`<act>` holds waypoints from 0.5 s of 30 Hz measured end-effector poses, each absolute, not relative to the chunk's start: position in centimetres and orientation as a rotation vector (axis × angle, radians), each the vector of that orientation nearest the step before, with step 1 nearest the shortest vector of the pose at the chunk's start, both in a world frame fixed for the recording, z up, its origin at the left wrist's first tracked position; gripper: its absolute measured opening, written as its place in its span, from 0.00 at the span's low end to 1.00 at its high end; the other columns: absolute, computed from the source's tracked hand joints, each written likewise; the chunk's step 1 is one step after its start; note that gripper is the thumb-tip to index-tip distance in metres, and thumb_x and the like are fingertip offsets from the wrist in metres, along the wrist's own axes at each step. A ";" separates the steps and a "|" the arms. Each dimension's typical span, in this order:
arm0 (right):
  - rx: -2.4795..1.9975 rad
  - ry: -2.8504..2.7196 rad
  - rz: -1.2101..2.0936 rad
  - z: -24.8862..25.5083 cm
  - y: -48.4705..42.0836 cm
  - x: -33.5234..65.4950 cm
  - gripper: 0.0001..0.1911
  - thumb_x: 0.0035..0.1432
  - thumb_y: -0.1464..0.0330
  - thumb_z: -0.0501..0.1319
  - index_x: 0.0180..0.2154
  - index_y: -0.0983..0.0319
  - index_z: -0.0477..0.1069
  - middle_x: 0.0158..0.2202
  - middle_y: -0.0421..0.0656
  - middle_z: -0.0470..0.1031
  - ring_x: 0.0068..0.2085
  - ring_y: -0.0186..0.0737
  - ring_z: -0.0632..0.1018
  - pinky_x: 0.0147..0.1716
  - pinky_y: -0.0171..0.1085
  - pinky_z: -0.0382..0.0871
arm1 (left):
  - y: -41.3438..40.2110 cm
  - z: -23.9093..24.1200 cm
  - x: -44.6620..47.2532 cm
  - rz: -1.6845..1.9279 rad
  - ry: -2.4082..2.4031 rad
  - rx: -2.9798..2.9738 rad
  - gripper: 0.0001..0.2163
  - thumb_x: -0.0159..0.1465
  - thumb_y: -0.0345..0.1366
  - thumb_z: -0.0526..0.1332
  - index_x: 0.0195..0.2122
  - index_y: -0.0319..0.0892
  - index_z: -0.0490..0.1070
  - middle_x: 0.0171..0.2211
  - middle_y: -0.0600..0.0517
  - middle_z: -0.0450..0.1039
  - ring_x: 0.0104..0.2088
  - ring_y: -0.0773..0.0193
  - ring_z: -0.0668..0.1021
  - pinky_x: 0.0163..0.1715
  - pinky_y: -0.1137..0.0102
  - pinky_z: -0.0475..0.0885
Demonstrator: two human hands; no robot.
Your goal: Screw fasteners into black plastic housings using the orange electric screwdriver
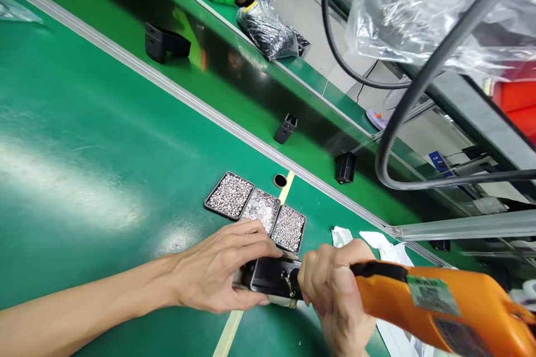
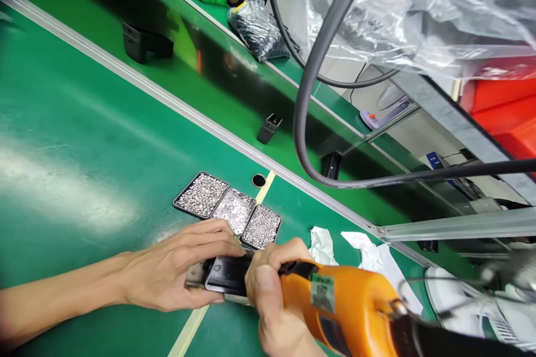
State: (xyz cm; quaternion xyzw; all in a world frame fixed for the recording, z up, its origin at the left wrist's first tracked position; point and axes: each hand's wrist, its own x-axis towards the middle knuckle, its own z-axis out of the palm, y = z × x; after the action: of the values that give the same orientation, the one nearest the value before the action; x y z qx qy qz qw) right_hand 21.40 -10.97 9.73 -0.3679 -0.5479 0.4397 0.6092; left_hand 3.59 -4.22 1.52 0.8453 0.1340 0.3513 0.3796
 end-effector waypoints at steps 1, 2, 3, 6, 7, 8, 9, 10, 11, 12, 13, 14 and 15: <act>-0.836 -1.255 1.031 9.5 -10.9 21.5 0.10 0.73 0.66 0.52 0.35 0.55 0.59 0.20 0.30 0.52 0.17 0.27 0.54 0.18 0.28 0.55 | -4.2 1.6 3.6 0.891 0.342 2.160 0.25 0.60 0.35 0.72 0.57 0.41 0.69 0.44 0.47 0.77 0.43 0.55 0.75 0.43 0.60 0.71; -0.832 -1.249 1.049 9.3 -10.9 21.6 0.09 0.73 0.66 0.53 0.35 0.55 0.60 0.20 0.30 0.52 0.17 0.28 0.54 0.18 0.28 0.54 | -4.2 1.6 3.6 0.882 0.342 2.163 0.24 0.61 0.35 0.72 0.57 0.41 0.69 0.44 0.47 0.77 0.42 0.55 0.74 0.44 0.60 0.70; -0.840 -1.247 1.070 9.2 -10.9 21.7 0.08 0.73 0.66 0.54 0.36 0.55 0.61 0.20 0.30 0.52 0.18 0.28 0.54 0.18 0.28 0.54 | -4.3 1.7 3.7 0.873 0.344 2.169 0.23 0.61 0.34 0.71 0.56 0.41 0.69 0.43 0.47 0.77 0.42 0.55 0.74 0.43 0.60 0.70; -0.886 -1.233 1.069 10.0 -11.1 21.9 0.03 0.72 0.64 0.55 0.42 0.54 0.66 0.20 0.30 0.51 0.18 0.29 0.56 0.18 0.29 0.55 | -4.3 1.9 3.7 0.867 0.350 2.186 0.21 0.62 0.34 0.70 0.55 0.41 0.69 0.41 0.48 0.76 0.41 0.56 0.74 0.42 0.62 0.70; -0.880 -1.220 1.031 10.7 -11.2 21.9 0.04 0.73 0.63 0.55 0.44 0.54 0.67 0.19 0.30 0.51 0.18 0.29 0.56 0.17 0.29 0.56 | -4.3 2.0 3.7 0.869 0.350 2.194 0.21 0.63 0.34 0.69 0.56 0.42 0.69 0.41 0.48 0.76 0.41 0.56 0.74 0.41 0.62 0.70; -0.857 -1.206 0.975 11.5 -11.3 22.0 0.06 0.73 0.63 0.54 0.45 0.54 0.68 0.19 0.29 0.51 0.17 0.29 0.55 0.17 0.29 0.58 | -4.4 2.0 3.6 0.869 0.344 2.200 0.21 0.63 0.34 0.69 0.56 0.42 0.68 0.42 0.48 0.76 0.41 0.56 0.74 0.42 0.61 0.71; -0.828 -1.189 0.904 12.3 -11.2 22.3 0.07 0.73 0.62 0.54 0.45 0.55 0.68 0.18 0.29 0.51 0.16 0.28 0.54 0.16 0.29 0.59 | -4.4 2.0 3.6 0.871 0.335 2.205 0.21 0.64 0.34 0.69 0.57 0.43 0.68 0.43 0.48 0.76 0.42 0.56 0.74 0.43 0.61 0.71; -0.812 -1.169 0.825 13.1 -11.0 22.6 0.07 0.73 0.62 0.54 0.44 0.55 0.69 0.18 0.29 0.52 0.15 0.27 0.54 0.16 0.28 0.60 | -4.5 1.9 3.5 0.869 0.327 2.209 0.22 0.64 0.35 0.69 0.58 0.43 0.67 0.44 0.48 0.76 0.43 0.56 0.74 0.45 0.60 0.71; -0.822 -1.148 0.746 13.7 -10.7 23.0 0.06 0.73 0.63 0.55 0.43 0.56 0.69 0.18 0.29 0.53 0.15 0.27 0.54 0.15 0.28 0.61 | -4.5 1.9 3.5 0.858 0.326 2.212 0.22 0.65 0.34 0.68 0.59 0.44 0.66 0.46 0.47 0.76 0.44 0.55 0.74 0.46 0.59 0.71; -0.858 -1.128 0.676 14.0 -10.2 23.6 0.05 0.72 0.63 0.57 0.42 0.56 0.69 0.18 0.29 0.54 0.15 0.27 0.56 0.15 0.28 0.62 | -4.5 1.7 3.4 0.847 0.328 2.215 0.23 0.65 0.34 0.68 0.60 0.44 0.66 0.47 0.47 0.75 0.46 0.55 0.74 0.47 0.59 0.71; -0.920 -1.113 0.625 14.1 -9.6 24.4 0.04 0.70 0.64 0.60 0.42 0.57 0.69 0.18 0.29 0.56 0.15 0.27 0.58 0.16 0.28 0.63 | -4.5 1.6 3.3 0.835 0.334 2.222 0.24 0.65 0.34 0.69 0.61 0.45 0.65 0.48 0.47 0.75 0.47 0.54 0.73 0.48 0.59 0.72; -1.000 -1.103 0.590 13.8 -8.9 25.2 0.04 0.69 0.64 0.62 0.43 0.57 0.69 0.19 0.29 0.58 0.16 0.27 0.61 0.17 0.29 0.65 | -4.5 1.5 3.2 0.821 0.340 2.231 0.25 0.65 0.34 0.69 0.61 0.45 0.64 0.49 0.46 0.75 0.48 0.54 0.73 0.49 0.58 0.72; -1.089 -1.104 0.569 13.3 -8.2 26.1 0.07 0.68 0.63 0.64 0.44 0.57 0.69 0.19 0.30 0.61 0.17 0.29 0.64 0.18 0.30 0.66 | -4.5 1.4 3.2 0.810 0.341 2.244 0.25 0.65 0.33 0.68 0.62 0.44 0.64 0.50 0.46 0.74 0.49 0.53 0.73 0.50 0.58 0.72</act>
State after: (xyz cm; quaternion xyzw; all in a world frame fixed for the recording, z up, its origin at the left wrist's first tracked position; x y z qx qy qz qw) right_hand 26.09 -8.23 13.31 -0.4846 -0.4913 0.2534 0.6779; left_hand 3.17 -4.49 1.38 0.8695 0.1320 0.3137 0.3579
